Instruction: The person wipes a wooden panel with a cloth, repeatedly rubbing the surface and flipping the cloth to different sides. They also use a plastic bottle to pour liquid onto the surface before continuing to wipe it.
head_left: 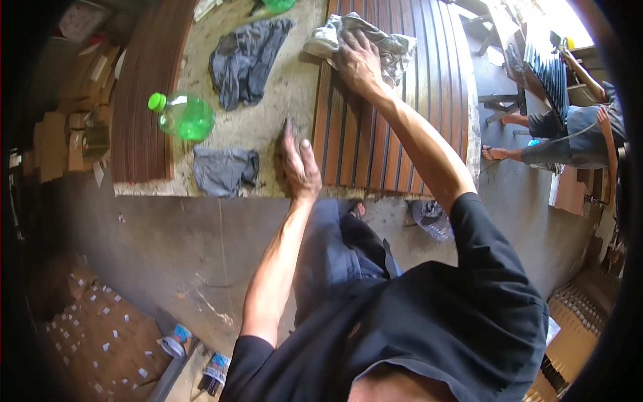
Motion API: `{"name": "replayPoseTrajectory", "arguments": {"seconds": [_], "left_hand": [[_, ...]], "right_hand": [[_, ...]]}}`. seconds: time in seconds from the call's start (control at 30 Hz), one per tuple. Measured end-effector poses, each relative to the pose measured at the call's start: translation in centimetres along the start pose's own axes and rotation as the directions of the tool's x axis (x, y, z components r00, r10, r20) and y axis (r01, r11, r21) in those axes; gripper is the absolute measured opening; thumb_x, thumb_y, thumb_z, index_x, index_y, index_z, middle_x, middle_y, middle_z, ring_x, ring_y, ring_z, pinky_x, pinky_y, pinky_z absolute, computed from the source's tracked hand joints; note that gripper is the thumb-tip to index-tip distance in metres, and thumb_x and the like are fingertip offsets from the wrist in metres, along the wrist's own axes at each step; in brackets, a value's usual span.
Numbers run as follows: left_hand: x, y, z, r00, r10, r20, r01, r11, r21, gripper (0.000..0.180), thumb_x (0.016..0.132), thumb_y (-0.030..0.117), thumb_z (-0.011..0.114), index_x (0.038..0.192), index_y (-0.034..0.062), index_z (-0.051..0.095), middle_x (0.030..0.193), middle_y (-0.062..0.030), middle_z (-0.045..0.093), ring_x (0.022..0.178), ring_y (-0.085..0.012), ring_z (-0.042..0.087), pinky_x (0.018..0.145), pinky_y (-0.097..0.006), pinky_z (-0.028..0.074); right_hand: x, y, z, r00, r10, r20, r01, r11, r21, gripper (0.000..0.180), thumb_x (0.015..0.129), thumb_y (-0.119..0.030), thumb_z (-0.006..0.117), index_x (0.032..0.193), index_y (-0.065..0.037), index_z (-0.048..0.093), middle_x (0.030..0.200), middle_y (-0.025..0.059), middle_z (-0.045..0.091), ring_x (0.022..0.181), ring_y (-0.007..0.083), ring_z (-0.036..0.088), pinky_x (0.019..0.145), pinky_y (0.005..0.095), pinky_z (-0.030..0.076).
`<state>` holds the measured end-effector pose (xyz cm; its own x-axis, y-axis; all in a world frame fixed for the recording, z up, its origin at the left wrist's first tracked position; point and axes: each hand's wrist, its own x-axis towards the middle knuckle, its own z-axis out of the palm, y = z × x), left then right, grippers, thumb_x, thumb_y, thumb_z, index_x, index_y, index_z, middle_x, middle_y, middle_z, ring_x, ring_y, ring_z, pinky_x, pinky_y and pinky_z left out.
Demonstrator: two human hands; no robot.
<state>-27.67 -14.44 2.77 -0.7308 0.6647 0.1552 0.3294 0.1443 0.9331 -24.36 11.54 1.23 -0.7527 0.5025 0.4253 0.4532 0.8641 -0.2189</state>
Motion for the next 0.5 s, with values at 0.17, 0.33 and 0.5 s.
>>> {"name": "replayPoseTrajectory", "arguments": {"seconds": [0.17,0.33,0.5], "left_hand": [[-0.4,-2.4,-1.5,0.977,0.032,-0.212,-0.055,0.993,-0.101,0.059,0.105,0.043,0.041,0.139,-0.0041,0.049,0.137,-0.0221,0.057,0.126,-0.0324,0.057,0.108,-0.04,0.042],[-0.2,-2.5,-1.7,0.986,0.012,-0.169,-0.029,0.994,-0.103,0.061,0.104,0.046,0.044,0.139,-0.0031,0.05,0.14,-0.0195,0.056,0.13,-0.0304,0.054,0.111,-0.04,0.039],[-0.4,-4.8,-1.5,0.987,-0.005,-0.162,-0.058,0.923,-0.38,0.065,0.104,0.046,0.047,0.142,-0.0067,0.044,0.144,-0.0223,0.05,0.134,-0.0307,0.047,0.114,-0.041,0.033]], "right_hand": [[-16.8,-12.1,-7.2,0.772,-0.363,0.522,0.273,0.93,0.245,0.052,0.085,-0.013,0.064,0.136,-0.008,0.057,0.159,0.0165,0.032,0.148,0.0365,0.025,0.119,0.0576,0.029],[-11.4,-6.6,-1.6,0.854,-0.474,0.216,0.501,0.861,-0.091,0.039,0.089,-0.021,0.062,0.124,-0.005,0.063,0.153,0.0172,0.041,0.145,0.037,0.031,0.118,0.0546,0.027],[-10.3,-8.2,-2.3,0.962,-0.188,0.201,0.162,0.977,0.14,0.045,0.092,-0.027,0.063,0.129,-0.002,0.059,0.146,0.0201,0.047,0.141,0.0414,0.036,0.107,0.0665,0.037]]}}
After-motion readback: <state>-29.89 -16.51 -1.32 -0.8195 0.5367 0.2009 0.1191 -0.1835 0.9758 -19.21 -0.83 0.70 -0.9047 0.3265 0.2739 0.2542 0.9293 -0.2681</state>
